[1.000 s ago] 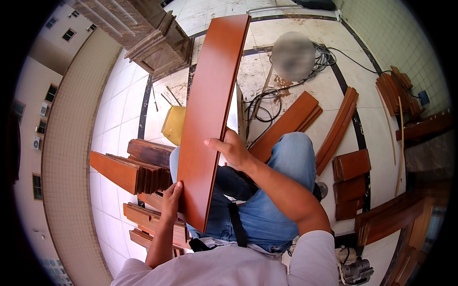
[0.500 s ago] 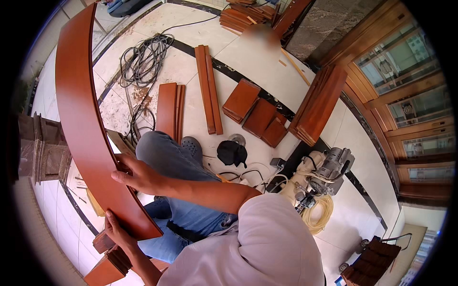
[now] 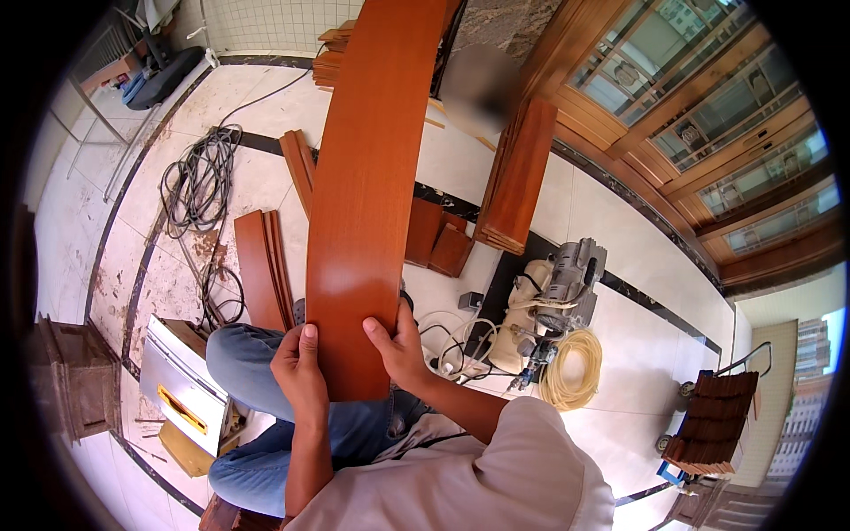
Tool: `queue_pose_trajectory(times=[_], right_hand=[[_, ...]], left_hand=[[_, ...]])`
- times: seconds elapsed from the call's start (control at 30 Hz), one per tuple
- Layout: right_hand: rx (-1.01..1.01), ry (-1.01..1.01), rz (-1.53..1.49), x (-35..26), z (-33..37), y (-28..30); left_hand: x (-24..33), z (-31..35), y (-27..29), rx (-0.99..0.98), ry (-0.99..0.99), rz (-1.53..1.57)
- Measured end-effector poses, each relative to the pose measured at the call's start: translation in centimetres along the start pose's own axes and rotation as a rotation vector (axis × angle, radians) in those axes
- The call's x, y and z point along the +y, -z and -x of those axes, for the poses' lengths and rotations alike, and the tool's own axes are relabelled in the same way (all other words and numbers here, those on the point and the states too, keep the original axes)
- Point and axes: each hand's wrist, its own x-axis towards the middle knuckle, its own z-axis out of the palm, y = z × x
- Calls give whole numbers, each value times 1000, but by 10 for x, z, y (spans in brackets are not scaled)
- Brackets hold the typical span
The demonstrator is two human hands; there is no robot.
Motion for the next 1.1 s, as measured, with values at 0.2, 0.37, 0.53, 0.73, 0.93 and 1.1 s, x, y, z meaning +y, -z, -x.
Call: queue_pose_trajectory(times=[0.2,0.37,0.53,0.73,0.93,1.1], right_hand=[[62,-314,-400,-10,-8,82],[126,-454,-254,7,-6,86],[-349,-208,-336,4,-23,48],[-492,-359,-692,8,-29,57],[-487,-260,-602,14,-24,66],[-295,-130,-544,28,-12,78]], left_hand=[[-30,-10,-41,-265,112,-16],[-42,-8,-55,-386,224,122],[-40,8,-52,-500,397,259],[-46,18,-56,-533,435,281],[-52,26,-64,-558,475,260],[-93,27,-82,-615,259,85]])
